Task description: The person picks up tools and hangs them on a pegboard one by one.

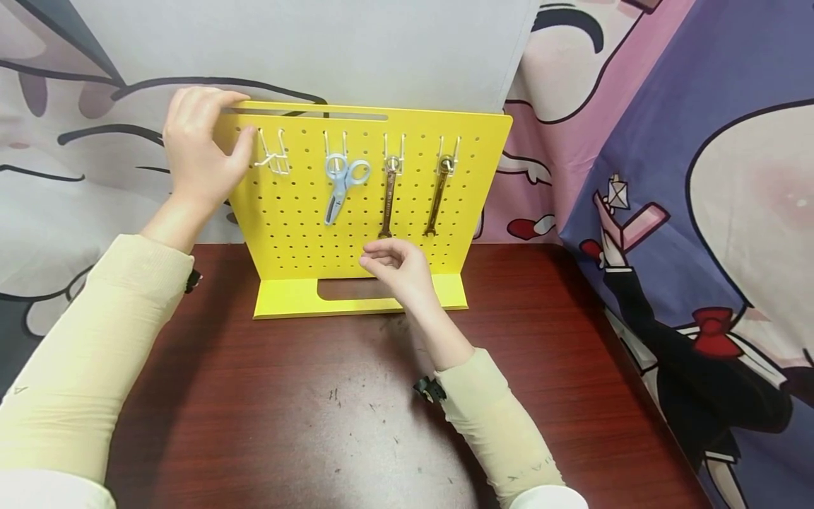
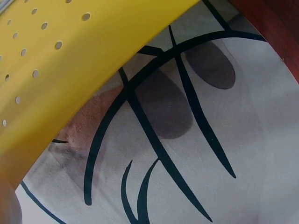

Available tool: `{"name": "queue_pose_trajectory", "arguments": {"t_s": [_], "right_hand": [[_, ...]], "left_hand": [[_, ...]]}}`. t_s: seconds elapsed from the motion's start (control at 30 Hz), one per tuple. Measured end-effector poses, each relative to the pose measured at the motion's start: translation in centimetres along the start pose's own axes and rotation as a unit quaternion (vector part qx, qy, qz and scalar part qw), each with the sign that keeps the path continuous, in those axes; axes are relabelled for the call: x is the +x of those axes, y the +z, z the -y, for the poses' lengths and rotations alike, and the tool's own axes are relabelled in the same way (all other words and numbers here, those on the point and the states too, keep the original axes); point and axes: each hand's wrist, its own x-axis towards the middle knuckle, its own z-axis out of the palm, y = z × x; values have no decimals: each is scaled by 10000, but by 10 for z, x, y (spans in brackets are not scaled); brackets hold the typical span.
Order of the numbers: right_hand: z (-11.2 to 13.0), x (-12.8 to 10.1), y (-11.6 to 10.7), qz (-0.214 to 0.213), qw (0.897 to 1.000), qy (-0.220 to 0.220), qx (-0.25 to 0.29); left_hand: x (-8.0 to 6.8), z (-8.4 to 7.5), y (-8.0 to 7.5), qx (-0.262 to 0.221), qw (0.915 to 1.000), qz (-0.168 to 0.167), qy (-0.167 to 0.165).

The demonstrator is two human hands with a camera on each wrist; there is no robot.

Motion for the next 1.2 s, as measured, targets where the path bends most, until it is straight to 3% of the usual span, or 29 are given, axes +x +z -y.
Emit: {"name": "queue_pose_trajectory", "arguments": {"t_s": [0.17,0.7,1.2], "right_hand": [[1,-15,-12,85,9973,-180,-713],[-23,-52,-52,6,9834,-442,-1761],[-58,-69,-88,194,9603,-119,-2779]], "left_hand": [[0,1,0,1,10000,-11,17],[0,0,0,-12,10000,-25,67],[0,1,0,-20,10000,-23,27]]}}
